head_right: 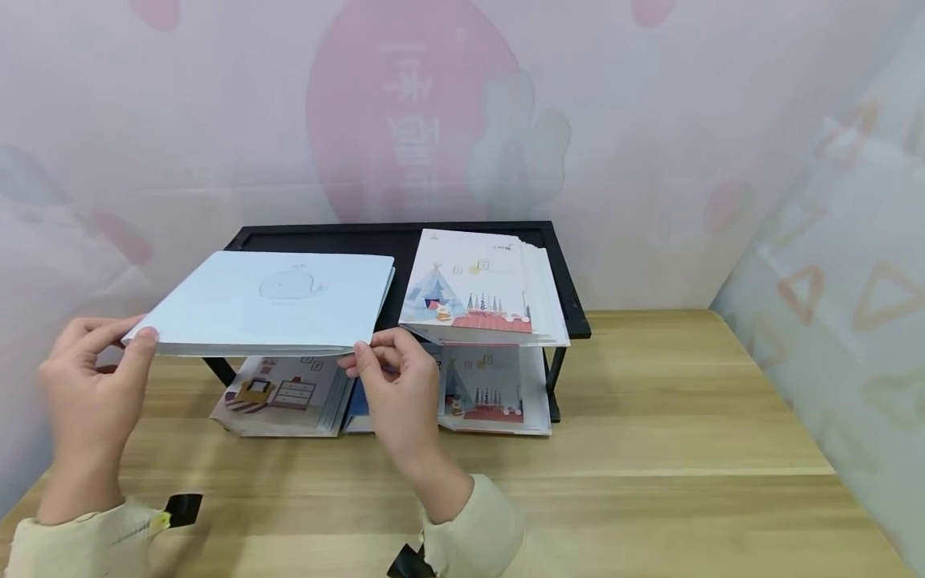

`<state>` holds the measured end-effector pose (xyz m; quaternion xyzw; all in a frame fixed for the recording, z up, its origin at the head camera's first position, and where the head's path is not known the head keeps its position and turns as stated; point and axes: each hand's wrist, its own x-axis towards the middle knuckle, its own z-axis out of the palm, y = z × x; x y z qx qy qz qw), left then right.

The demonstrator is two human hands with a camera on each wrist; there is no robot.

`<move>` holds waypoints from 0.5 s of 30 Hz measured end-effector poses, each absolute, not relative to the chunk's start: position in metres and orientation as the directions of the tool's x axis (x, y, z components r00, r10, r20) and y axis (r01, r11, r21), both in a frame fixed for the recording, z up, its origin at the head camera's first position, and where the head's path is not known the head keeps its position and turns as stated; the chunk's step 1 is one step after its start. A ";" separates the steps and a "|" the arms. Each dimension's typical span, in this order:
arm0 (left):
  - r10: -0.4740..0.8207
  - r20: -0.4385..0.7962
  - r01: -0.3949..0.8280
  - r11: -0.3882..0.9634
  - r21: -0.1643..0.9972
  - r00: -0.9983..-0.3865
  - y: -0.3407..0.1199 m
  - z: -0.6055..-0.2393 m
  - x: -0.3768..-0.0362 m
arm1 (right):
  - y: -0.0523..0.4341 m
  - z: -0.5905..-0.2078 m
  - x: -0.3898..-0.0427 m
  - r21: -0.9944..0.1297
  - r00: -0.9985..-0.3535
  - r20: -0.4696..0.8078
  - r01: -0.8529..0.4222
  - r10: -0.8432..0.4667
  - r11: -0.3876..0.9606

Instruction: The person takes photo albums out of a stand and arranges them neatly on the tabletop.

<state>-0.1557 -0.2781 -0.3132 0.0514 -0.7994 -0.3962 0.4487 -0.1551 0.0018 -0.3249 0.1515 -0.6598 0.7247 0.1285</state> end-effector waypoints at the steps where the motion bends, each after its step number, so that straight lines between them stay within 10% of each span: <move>1: -0.425 0.680 0.275 0.688 0.671 -0.597 -0.279 -0.312 -0.153 | 0.002 -0.325 -0.154 -0.918 -0.922 0.387 -0.384 -0.012 -0.100; 15: -0.322 0.512 0.105 0.760 0.641 -0.796 -0.293 -0.292 -0.128 | 0.000 -0.322 -0.143 -0.915 -0.932 0.362 -0.352 -0.017 -0.197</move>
